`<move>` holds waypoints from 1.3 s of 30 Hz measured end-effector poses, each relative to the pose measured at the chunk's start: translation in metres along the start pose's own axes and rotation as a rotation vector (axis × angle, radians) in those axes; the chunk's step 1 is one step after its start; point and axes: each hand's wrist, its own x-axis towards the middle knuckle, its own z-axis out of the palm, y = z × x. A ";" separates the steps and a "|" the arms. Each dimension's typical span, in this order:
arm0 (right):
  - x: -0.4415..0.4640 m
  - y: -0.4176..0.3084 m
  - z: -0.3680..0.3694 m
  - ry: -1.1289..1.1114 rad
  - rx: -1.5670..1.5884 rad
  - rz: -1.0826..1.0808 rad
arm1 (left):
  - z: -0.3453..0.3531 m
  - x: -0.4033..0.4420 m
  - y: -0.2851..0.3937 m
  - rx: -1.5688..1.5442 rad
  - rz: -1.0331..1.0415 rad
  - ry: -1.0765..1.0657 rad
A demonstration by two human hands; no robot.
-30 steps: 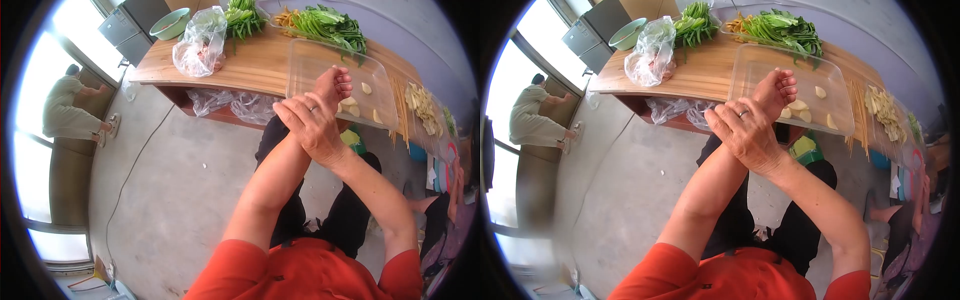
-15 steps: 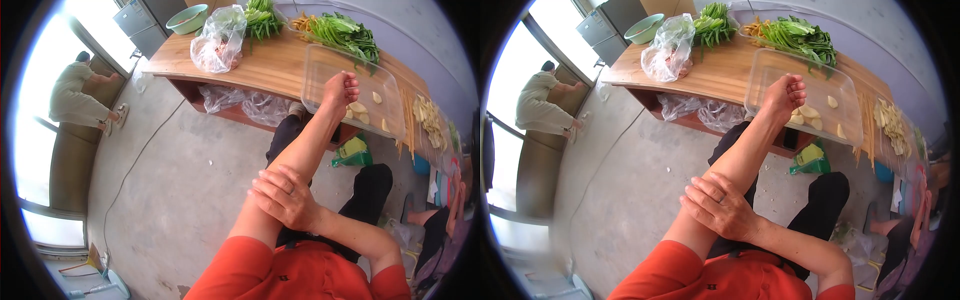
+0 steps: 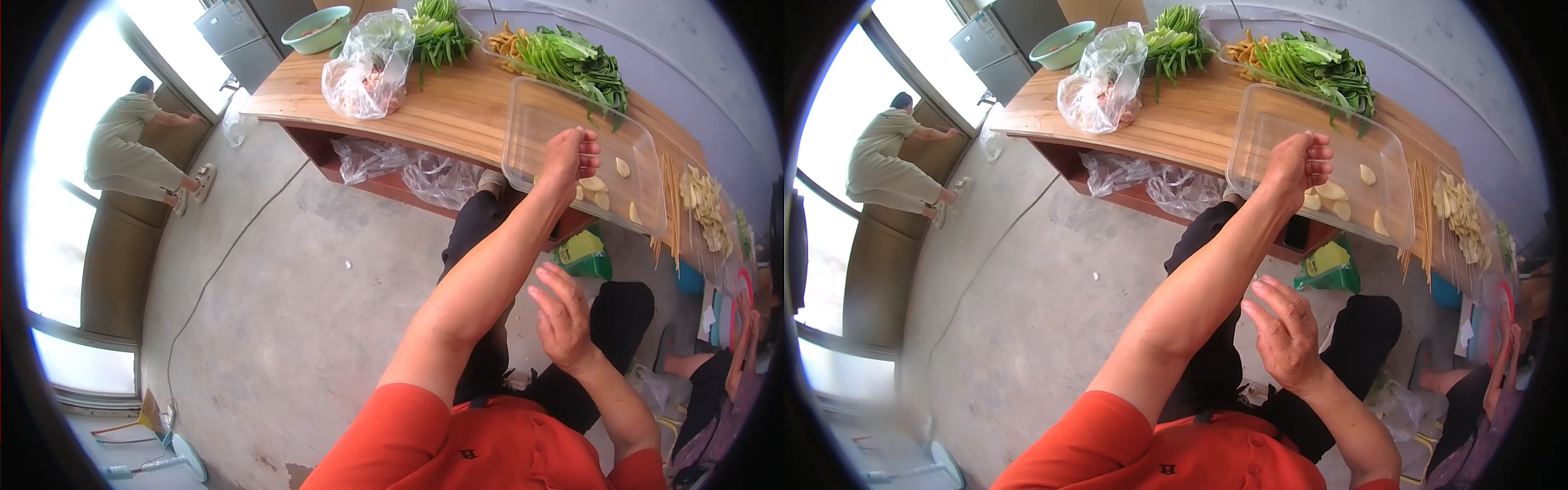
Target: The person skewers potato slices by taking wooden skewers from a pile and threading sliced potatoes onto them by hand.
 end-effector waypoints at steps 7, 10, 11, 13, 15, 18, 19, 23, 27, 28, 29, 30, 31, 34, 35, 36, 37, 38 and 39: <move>-0.028 0.036 -0.018 -0.012 0.064 0.291 | 0.006 0.002 -0.005 0.031 0.000 -0.004; -0.038 0.045 -0.021 -0.023 0.079 0.376 | 0.009 0.002 -0.009 0.043 -0.002 -0.014; -0.042 0.049 -0.021 -0.028 0.080 0.399 | 0.010 0.002 -0.010 0.049 -0.004 -0.016; -0.048 0.057 -0.022 -0.032 0.082 0.422 | 0.012 0.003 -0.012 0.058 -0.006 -0.019; -0.053 0.065 -0.023 -0.023 0.123 0.480 | 0.014 0.003 -0.014 0.071 -0.016 -0.023; -0.057 0.074 -0.024 -0.014 0.120 0.508 | 0.016 0.003 -0.015 0.092 -0.018 -0.018; -0.059 0.076 -0.024 -0.013 0.120 0.507 | 0.017 0.002 -0.015 0.093 -0.017 -0.018; -0.063 0.081 -0.023 -0.032 0.133 0.530 | 0.017 0.003 -0.017 0.104 -0.020 -0.026; -0.066 0.085 -0.024 -0.045 0.142 0.536 | 0.018 0.003 -0.019 0.113 -0.021 -0.026; -0.066 0.085 -0.024 -0.045 0.142 0.537 | 0.018 0.003 -0.018 0.113 -0.022 -0.026; -0.067 0.085 -0.024 -0.049 0.139 0.542 | 0.018 0.003 -0.018 0.116 -0.023 -0.029; -0.067 0.085 -0.024 -0.054 0.137 0.547 | 0.018 0.003 -0.018 0.118 -0.024 -0.031; -0.068 0.086 -0.024 -0.054 0.136 0.547 | 0.018 0.004 -0.018 0.118 -0.023 -0.032; -0.071 0.088 -0.022 -0.067 0.139 0.549 | 0.018 0.003 -0.019 0.126 -0.020 -0.032; -0.072 0.088 -0.022 -0.072 0.152 0.554 | 0.018 0.003 -0.019 0.127 -0.019 -0.034; -0.073 0.089 -0.021 -0.077 0.166 0.558 | 0.018 0.003 -0.019 0.127 -0.018 -0.036; -0.073 0.090 -0.021 -0.077 0.166 0.558 | 0.018 0.003 -0.020 0.128 -0.018 -0.036; -0.072 0.092 -0.022 -0.082 0.140 0.521 | 0.018 0.003 -0.019 0.128 -0.018 -0.035; -0.071 0.094 -0.022 -0.086 0.115 0.484 | 0.018 0.003 -0.019 0.128 -0.017 -0.034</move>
